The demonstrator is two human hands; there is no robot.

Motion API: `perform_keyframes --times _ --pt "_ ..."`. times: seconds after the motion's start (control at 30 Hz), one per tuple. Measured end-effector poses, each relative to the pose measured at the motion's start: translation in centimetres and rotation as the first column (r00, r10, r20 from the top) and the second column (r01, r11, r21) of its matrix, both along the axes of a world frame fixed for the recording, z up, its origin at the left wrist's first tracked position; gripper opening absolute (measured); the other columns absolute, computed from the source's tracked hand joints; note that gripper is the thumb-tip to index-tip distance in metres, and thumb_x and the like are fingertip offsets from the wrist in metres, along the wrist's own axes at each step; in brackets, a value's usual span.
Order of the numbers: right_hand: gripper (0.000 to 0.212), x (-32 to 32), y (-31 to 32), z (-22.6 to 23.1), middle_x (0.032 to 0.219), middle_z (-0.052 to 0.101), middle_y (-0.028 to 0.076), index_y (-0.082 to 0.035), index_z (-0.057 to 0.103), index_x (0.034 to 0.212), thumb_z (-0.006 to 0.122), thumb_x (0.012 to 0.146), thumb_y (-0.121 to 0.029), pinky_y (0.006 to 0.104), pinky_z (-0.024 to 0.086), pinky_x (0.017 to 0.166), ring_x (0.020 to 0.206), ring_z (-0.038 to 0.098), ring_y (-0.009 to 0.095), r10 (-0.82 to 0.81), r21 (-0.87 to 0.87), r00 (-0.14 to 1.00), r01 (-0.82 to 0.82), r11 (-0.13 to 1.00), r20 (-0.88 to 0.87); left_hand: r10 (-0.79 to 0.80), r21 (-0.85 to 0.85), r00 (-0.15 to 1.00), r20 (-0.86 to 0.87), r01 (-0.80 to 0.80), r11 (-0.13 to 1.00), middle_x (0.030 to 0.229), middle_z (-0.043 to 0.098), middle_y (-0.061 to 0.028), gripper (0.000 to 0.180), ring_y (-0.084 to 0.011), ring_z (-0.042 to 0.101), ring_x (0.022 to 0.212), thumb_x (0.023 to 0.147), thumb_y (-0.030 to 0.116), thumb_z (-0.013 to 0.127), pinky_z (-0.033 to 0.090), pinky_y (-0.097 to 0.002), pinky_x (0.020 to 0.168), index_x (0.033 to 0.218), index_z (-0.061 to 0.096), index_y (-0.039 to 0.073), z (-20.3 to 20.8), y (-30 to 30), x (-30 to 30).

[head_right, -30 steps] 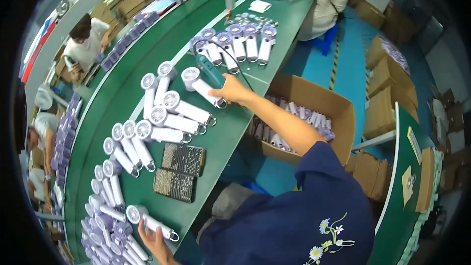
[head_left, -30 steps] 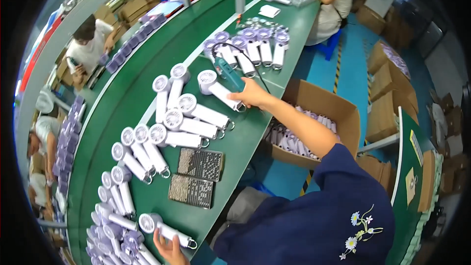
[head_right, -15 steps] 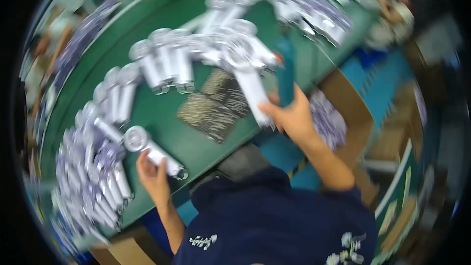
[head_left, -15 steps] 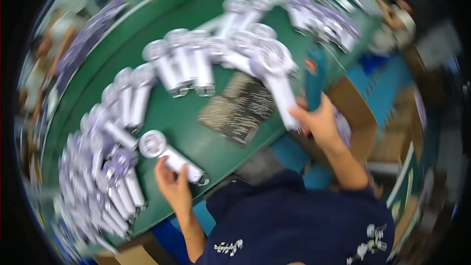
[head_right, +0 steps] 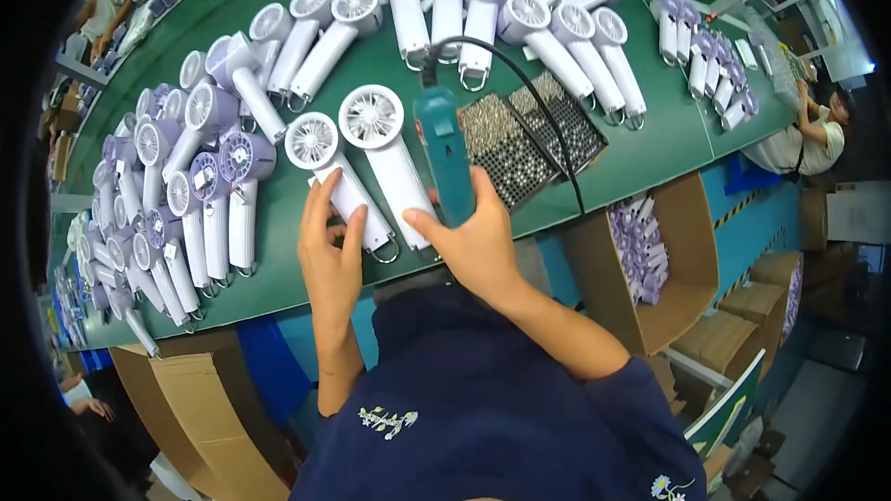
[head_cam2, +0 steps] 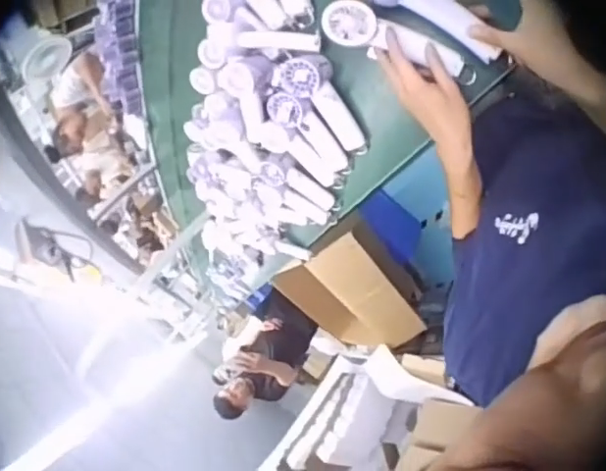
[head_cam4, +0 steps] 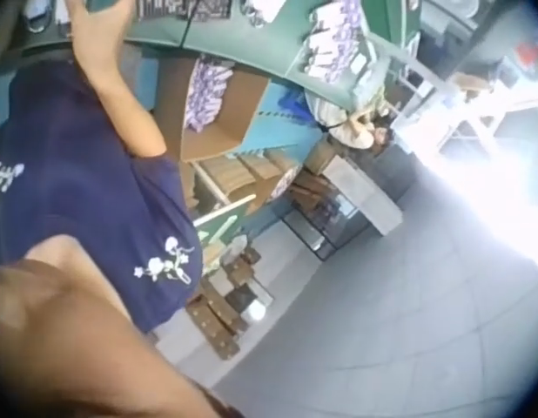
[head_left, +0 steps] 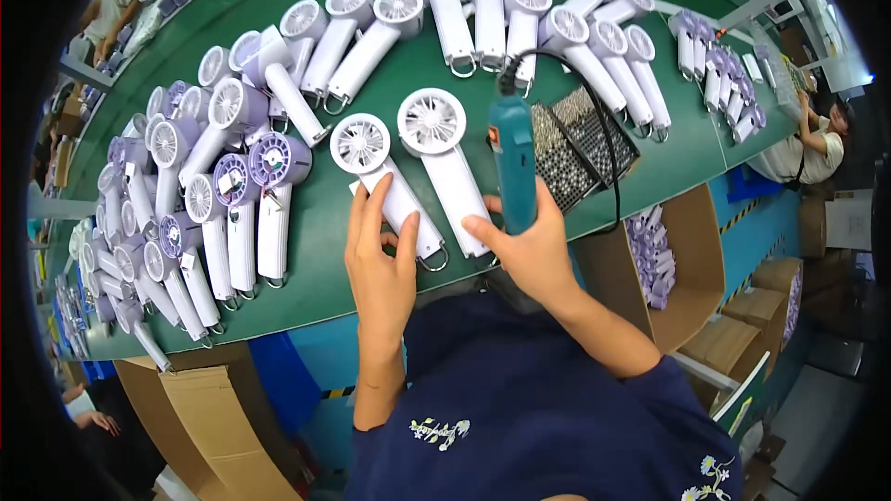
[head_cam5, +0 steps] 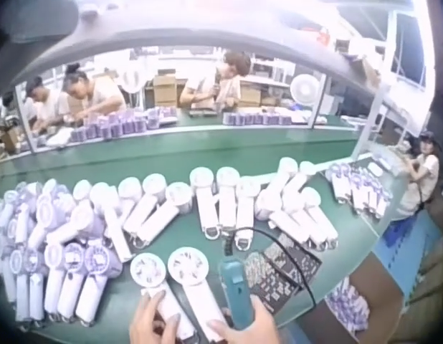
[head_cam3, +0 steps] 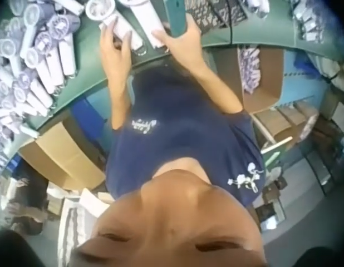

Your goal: The person assembles portable fans on an assembly line by picking up screws from a tray and driving them into the fan casings using an electric screwdriver before setting each fan aside on the table.

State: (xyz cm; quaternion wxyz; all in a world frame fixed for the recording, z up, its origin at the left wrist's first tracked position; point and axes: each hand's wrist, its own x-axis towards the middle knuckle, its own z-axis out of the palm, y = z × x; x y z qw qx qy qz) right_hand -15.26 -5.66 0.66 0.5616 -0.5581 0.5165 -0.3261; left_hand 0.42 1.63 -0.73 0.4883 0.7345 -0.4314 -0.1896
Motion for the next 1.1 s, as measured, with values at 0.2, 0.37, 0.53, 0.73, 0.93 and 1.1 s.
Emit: perform_keyframes --times 0.2,0.37,0.53,0.73,0.93,1.1 --pt "0.06 0.8 -1.3 -1.7 0.098 0.069 0.018 0.004 0.053 0.118 0.083 0.073 -0.022 0.0353 0.052 0.081 0.09 0.068 0.025 0.033 -0.09 0.988 -0.047 0.995 -0.152 -0.017 0.153 0.983 0.182 -0.012 0.988 0.14 0.047 -0.0225 0.046 -0.0326 0.052 0.113 0.091 0.015 0.064 0.046 -0.0368 0.086 0.136 0.055 0.009 1.0 0.2 -0.5" --pt "0.054 -4.9 -1.3 1.5 0.105 0.066 0.017 -0.001 0.045 0.126 0.054 0.097 -0.046 0.0249 0.047 0.05 0.054 0.057 0.014 0.159 -0.003 0.925 -0.169 0.986 0.344 -0.212 0.041 0.863 0.458 0.218 0.975 0.154 0.031 -0.0202 0.068 -0.0485 0.02 0.142 0.075 0.027 0.078 0.02 -0.0583 0.112 0.138 0.054 0.016 0.2 1.1 -0.8" --pt "0.093 -9.9 -6.7 2.8 0.061 0.049 0.007 -0.011 0.039 0.124 0.021 0.078 -0.089 0.0285 0.045 0.042 0.043 0.048 0.018 0.209 -0.353 0.633 0.109 0.929 0.746 -0.589 0.394 0.597 0.544 0.437 0.808 0.154 0.035 -0.0112 0.072 -0.0431 0.022 0.144 0.072 0.035 0.078 0.014 -0.0633 0.114 0.137 0.055 0.018 1.4 -1.6 -0.6" --pt "0.086 -7.2 -12.6 1.7 0.079 0.049 0.004 -0.021 0.037 0.139 0.033 0.081 -0.086 0.0326 0.042 0.045 0.053 0.049 0.018 0.574 -0.626 0.493 -0.074 0.776 0.654 -0.42 0.343 0.7 0.578 0.26 0.903 0.149 0.044 -0.006 0.065 -0.0351 0.032 0.142 0.073 0.029 0.078 0.009 -0.0612 0.113 0.134 0.058 0.018 0.1 -4.0 -4.8" --pt "0.079 -6.3 -13.8 1.2 0.079 0.049 0.004 -0.022 0.035 0.141 0.042 0.085 -0.078 0.0312 0.042 0.041 0.047 0.047 0.016 0.499 -0.499 0.513 -0.151 0.854 0.698 -0.341 0.308 0.743 0.576 0.19 0.932 0.153 0.038 -0.0126 0.076 -0.041 0.024 0.144 0.074 0.046 0.076 0.01 -0.0553 0.113 0.138 0.053 0.012 0.9 -4.9 -6.4" --pt "0.059 -6.8 -13.3 0.2 0.079 0.051 0.009 -0.025 0.034 0.142 0.042 0.095 -0.061 0.0329 0.043 0.046 0.053 0.05 0.022 0.569 -0.57 0.448 -0.151 0.808 0.689 -0.414 0.394 0.604 0.681 0.175 0.902 0.15 0.043 -0.0105 0.066 -0.042 0.022 0.145 0.078 0.046 0.071 -0.006 -0.0574 0.116 0.133 0.059 0.013 0.1 -5.2 -5.5"
